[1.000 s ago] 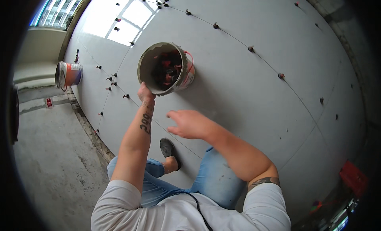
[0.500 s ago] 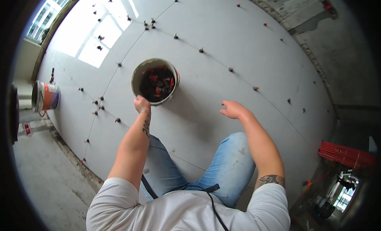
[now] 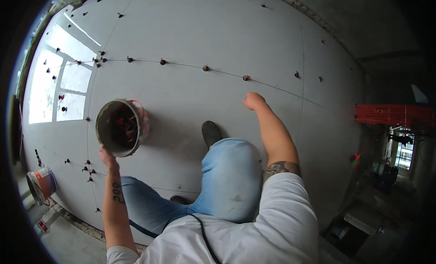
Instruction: Placing and securing tile leveling system spacers and caps between large floor tiles.
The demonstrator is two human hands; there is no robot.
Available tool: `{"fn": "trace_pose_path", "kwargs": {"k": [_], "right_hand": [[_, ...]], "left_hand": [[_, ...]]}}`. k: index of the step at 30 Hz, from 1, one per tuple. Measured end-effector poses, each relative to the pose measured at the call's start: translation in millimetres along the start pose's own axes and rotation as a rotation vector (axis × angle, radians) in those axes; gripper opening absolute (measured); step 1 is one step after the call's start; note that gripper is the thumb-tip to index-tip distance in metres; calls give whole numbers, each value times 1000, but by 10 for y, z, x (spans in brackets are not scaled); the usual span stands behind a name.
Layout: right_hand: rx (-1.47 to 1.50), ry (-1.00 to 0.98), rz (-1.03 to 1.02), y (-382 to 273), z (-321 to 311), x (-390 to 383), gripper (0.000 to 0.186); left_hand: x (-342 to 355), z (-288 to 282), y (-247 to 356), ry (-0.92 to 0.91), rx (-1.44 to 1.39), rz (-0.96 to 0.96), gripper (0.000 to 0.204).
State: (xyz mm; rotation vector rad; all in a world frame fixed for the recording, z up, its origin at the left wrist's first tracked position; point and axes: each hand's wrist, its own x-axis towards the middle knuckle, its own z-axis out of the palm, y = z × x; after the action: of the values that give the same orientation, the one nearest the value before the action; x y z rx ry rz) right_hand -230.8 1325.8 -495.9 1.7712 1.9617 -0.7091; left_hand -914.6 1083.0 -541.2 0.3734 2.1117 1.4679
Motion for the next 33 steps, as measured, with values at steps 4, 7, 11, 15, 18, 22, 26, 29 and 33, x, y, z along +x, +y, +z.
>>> {"fn": "trace_pose_path", "kwargs": {"k": [4, 7, 11, 15, 18, 22, 26, 29, 33], "right_hand": [[192, 63, 262, 357, 516, 656, 45], [438, 309, 507, 797, 709, 1305, 47], [988, 143, 604, 579, 532, 1797, 50], [956, 180, 747, 405, 423, 1672, 49], [1400, 181, 888, 415, 310, 1582, 31], [1384, 308, 977, 376, 329, 1761, 29], [1265, 297, 949, 238, 366, 1767, 20], [1124, 283, 799, 473, 340, 1749, 33], [25, 251, 509, 591, 289, 1651, 41]], "left_hand": [[-133, 174, 449, 119, 254, -45, 46], [-412, 415, 557, 136, 185, -126, 49], [-547, 583, 651, 291, 313, -136, 52], [-657, 884, 782, 348, 427, -140, 49], [-660, 929, 788, 294, 444, -128, 48], [-615, 843, 678, 278, 403, -156, 45], [-648, 810, 734, 292, 359, -172, 44], [-675, 892, 746, 273, 371, -122, 44], [-643, 935, 742, 274, 329, -129, 45]]}}
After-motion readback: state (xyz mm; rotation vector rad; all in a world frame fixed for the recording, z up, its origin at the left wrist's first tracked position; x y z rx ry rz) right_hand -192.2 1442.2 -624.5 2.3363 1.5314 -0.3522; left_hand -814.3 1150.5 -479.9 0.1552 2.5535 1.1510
